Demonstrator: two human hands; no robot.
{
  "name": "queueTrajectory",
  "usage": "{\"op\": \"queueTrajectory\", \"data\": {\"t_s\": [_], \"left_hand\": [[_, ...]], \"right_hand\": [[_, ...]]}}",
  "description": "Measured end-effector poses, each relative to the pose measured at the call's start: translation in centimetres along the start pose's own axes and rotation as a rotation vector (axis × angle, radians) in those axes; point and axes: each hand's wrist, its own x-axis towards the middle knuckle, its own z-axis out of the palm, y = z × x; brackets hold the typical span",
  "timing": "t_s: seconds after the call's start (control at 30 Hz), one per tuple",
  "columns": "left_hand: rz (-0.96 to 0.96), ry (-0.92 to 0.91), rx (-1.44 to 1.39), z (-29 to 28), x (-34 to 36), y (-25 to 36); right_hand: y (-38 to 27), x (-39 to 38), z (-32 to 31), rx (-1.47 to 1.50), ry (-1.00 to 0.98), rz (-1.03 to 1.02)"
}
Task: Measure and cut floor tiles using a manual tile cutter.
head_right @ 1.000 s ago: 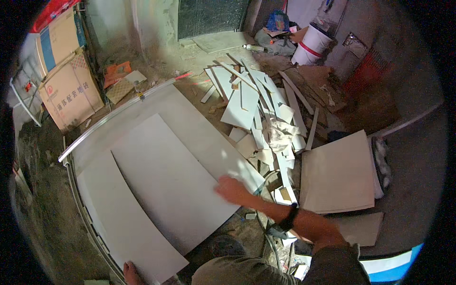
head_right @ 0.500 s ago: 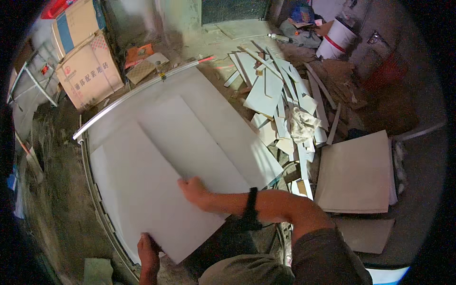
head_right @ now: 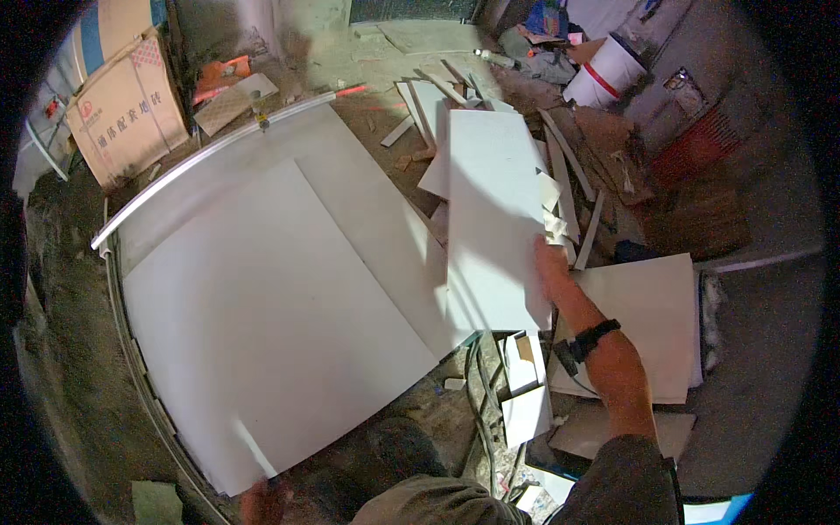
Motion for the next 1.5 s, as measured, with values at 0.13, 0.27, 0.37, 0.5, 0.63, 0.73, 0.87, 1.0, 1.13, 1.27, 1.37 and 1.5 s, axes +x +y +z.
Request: {"op": "queueTrajectory", "data": {"t_s": [0.13, 0.27, 0.37, 0.5, 0.63, 0.73, 0.87, 1.0, 1.13, 1.27, 1.37, 1.5], "left_hand": [[0.008, 0.011, -0.3, 4.9, -1.8, 1.6], [0.078, -0.246, -0.471, 0.6, -1.7, 0.0], [-0.096, 0.035, -0.444, 3.8, -1.8, 2.4], [-0.325, -0.661, -0.808, -0.2, -1.0, 2.0], [-0.025, 0.211, -0.521, 7.8, -2.3, 2.8], [-0.088, 0.103, -0.586, 4.4, -0.8, 1.3], [-0.055, 0.106, -0.604, 4.9, -0.4, 0.1], [-0.011, 0.045, -0.48, 5.1, -1.1, 0.9], [0.054, 0.043, -0.49, 5.6, -1.5, 1.7], [0.065, 0.044, -0.434, 3.5, 0.1, 1.4], [0.132, -0.089, -0.46, 3.7, 0.6, 1.5], [0.153, 0.034, -0.428, 4.8, -0.5, 3.4]], "right_hand": [[2.4, 9.1, -5.3, 0.133, -0.034, -0.073], [1.4, 8.8, -5.9, -0.836, 0.234, -0.224], [1.5, 5.5, -6.2, -1.005, 0.319, -0.55], [5.5, -9.6, 0.8, -0.529, -0.334, -1.026], [5.1, -21.3, 3.2, -0.946, -0.815, -0.729], [10.3, -23.5, 4.0, -0.945, -0.812, -0.774], [14.1, -21.9, 3.9, -0.899, -0.796, -0.766], [17.1, -19.4, -3.0, -1.485, -1.053, -0.724], [16.6, -15.9, -5.8, -1.148, -0.704, -0.869], [5.8, -20.8, 1.7, -0.647, -0.593, -0.965], [4.8, -19.3, 8.3, -0.643, -0.579, -1.25], [2.0, -19.8, 15.0, -0.428, -0.531, -1.174]]}}
